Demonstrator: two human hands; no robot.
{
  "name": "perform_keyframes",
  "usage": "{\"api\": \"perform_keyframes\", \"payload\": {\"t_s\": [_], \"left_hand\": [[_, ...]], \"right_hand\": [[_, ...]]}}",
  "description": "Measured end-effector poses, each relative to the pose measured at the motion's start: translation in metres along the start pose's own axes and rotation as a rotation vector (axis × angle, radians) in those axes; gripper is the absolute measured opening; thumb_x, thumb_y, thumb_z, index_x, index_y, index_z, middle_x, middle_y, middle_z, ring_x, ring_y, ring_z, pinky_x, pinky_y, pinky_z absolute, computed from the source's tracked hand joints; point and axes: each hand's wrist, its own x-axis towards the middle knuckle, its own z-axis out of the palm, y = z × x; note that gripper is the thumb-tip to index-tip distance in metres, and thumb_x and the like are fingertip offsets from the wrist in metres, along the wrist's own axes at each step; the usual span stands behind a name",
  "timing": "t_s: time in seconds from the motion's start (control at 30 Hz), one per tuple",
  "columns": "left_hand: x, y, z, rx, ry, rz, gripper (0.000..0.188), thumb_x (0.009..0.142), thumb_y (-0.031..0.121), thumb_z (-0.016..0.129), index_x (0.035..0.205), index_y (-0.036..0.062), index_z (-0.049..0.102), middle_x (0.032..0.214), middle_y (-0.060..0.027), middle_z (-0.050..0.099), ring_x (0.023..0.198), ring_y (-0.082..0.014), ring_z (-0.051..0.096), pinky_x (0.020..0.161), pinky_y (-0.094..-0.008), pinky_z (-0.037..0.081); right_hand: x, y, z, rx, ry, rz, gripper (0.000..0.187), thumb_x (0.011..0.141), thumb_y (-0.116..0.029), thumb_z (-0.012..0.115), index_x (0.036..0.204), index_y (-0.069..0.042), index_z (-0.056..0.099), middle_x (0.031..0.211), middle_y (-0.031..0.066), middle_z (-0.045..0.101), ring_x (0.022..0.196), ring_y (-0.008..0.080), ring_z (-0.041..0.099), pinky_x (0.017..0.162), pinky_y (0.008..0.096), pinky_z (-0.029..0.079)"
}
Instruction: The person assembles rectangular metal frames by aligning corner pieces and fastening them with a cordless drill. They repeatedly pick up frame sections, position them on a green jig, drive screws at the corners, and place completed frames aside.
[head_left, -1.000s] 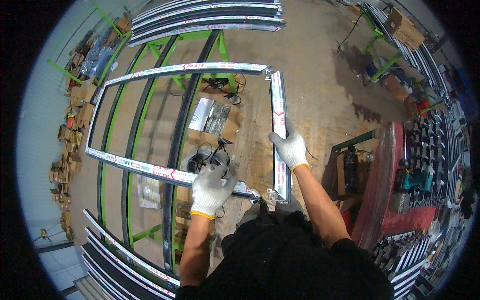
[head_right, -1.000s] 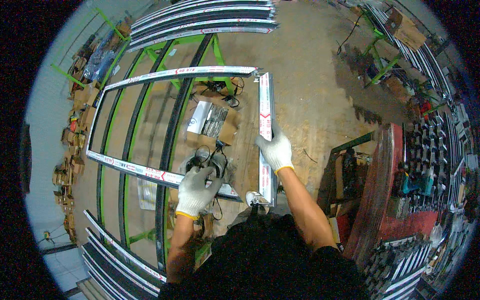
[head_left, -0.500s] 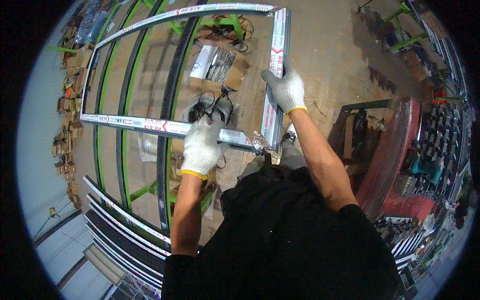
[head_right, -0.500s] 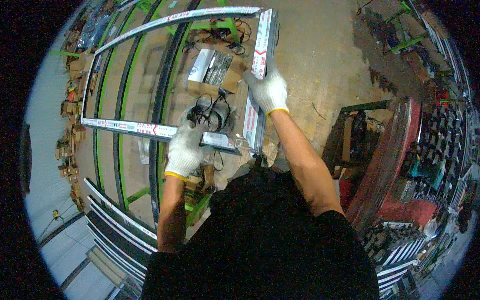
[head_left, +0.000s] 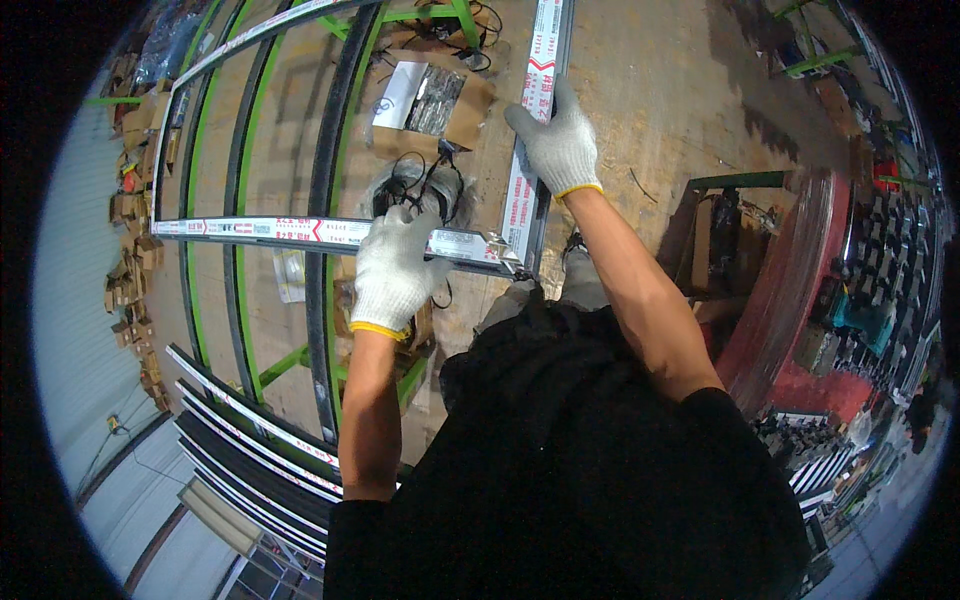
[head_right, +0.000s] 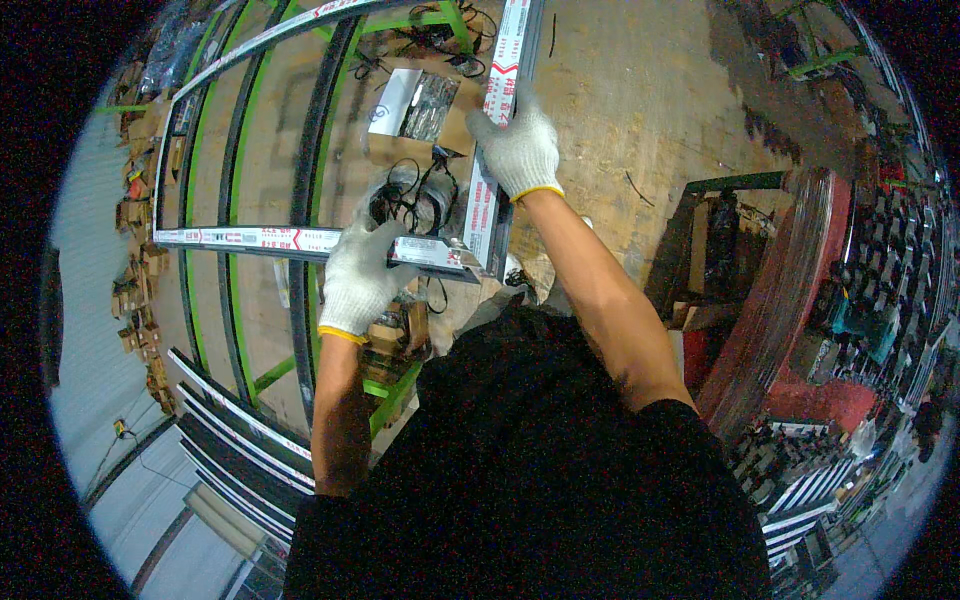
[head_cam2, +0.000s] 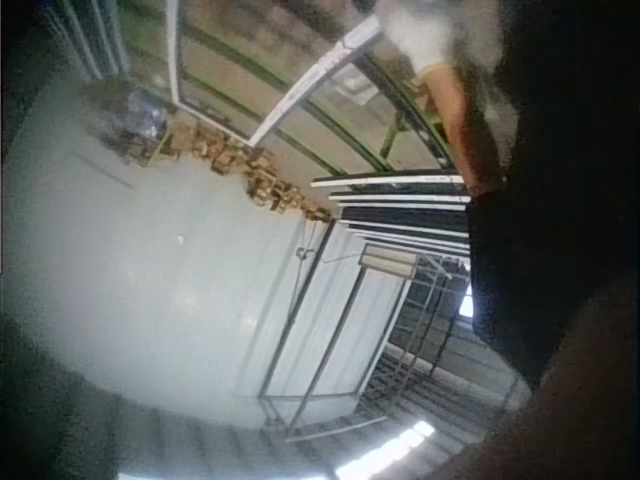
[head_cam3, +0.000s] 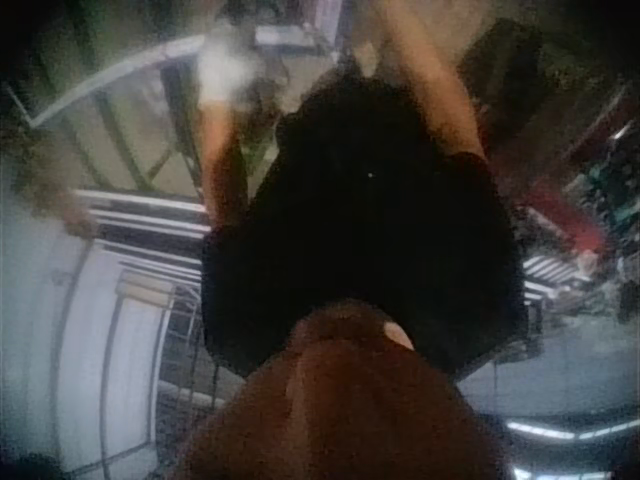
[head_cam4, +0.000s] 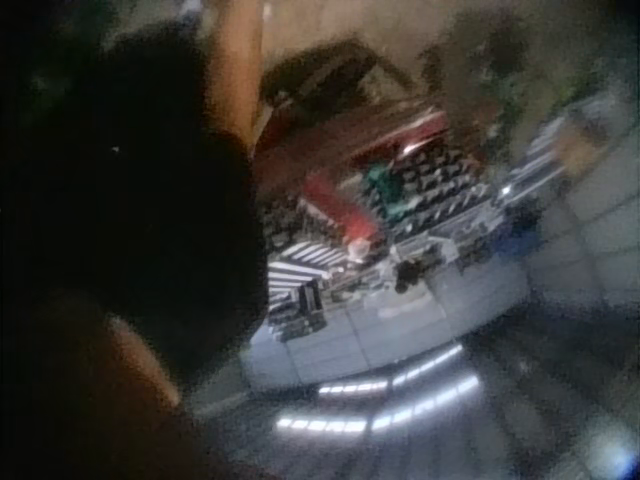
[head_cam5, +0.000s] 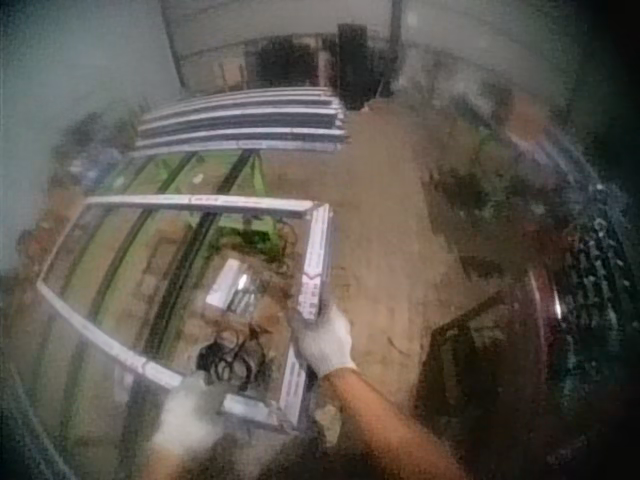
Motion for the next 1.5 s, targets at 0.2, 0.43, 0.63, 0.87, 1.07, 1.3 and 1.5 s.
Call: {"api": "perform_keyframes", "payload": {"t_s": [0.2,0.43,0.63,0.87,1.07,1.3,1.5], "left_hand": [[0.000,0.000,0.001,-0.001,-0.025,-0.009,0.044,0.071,0.024,0.083,0.111,0.0110,0.072,0.105,-0.0211,0.064,0.102,-0.0417,0.064,0.086,-0.0519,0.053],[-0.001,-0.001,0.002,-0.022,0.015,0.043,0.044,0.071,0.022,0.083,0.111,0.0113,0.072,0.104,-0.0212,0.063,0.103,-0.0420,0.062,0.087,-0.0518,0.052],[0.000,-0.001,0.003,-0.037,-0.004,0.050,0.043,0.070,0.022,0.083,0.111,0.0110,0.072,0.104,-0.0213,0.063,0.102,-0.0423,0.062,0.087,-0.0520,0.051],[0.001,0.000,-0.001,-0.048,-0.043,0.039,0.044,0.070,0.022,0.082,0.111,0.0112,0.071,0.100,-0.0204,0.062,0.101,-0.0421,0.061,0.085,-0.0517,0.051],[-0.003,0.003,0.000,-0.078,-0.032,-0.042,0.051,0.071,0.014,0.085,0.120,0.0117,0.072,0.113,-0.0241,0.065,0.107,-0.0442,0.064,0.090,-0.0501,0.053],[-0.068,0.017,0.029,-0.884,0.200,-0.614,0.020,0.093,0.018,0.073,0.100,0.0023,0.064,0.087,-0.0025,0.057,0.079,-0.0146,0.057,0.072,-0.0293,0.049],[-0.050,0.021,0.099,-1.751,0.169,-0.822,0.040,0.100,0.042,0.066,0.111,0.0038,0.066,0.100,-0.0065,0.067,0.087,-0.0197,0.066,0.076,-0.0349,0.055]], "right_hand": [[-0.001,-0.001,0.000,-0.016,-0.016,-0.005,0.056,0.080,-0.036,0.082,0.125,-0.007,0.067,0.106,0.0201,0.077,0.098,0.0397,0.074,0.089,0.0493,0.058],[-0.005,-0.006,0.000,0.047,-0.007,-0.012,0.055,0.081,-0.033,0.081,0.126,-0.006,0.066,0.108,0.0201,0.077,0.100,0.0400,0.074,0.090,0.0487,0.057],[-0.003,-0.004,0.003,0.041,-0.003,-0.007,0.058,0.081,-0.033,0.080,0.129,-0.003,0.063,0.108,0.0226,0.076,0.101,0.0421,0.073,0.090,0.0500,0.057],[-0.007,-0.001,0.007,0.012,-0.012,-0.003,0.063,0.085,-0.040,0.079,0.132,-0.001,0.062,0.114,0.0217,0.075,0.105,0.0381,0.073,0.092,0.0462,0.055],[-0.018,-0.004,-0.002,0.005,-0.077,0.036,0.071,0.086,-0.040,0.079,0.137,0.003,0.057,0.120,0.0238,0.073,0.108,0.0360,0.072,0.094,0.0435,0.055],[-0.069,0.007,-0.029,0.167,-0.350,0.340,0.063,0.094,-0.034,0.077,0.135,0.010,0.057,0.115,0.0235,0.072,0.104,0.0253,0.070,0.093,0.0380,0.055],[-0.085,0.015,-0.043,0.263,-0.511,0.308,0.048,0.097,-0.030,0.075,0.126,0.006,0.062,0.108,0.0171,0.075,0.096,0.0200,0.071,0.088,0.0366,0.057]]}}
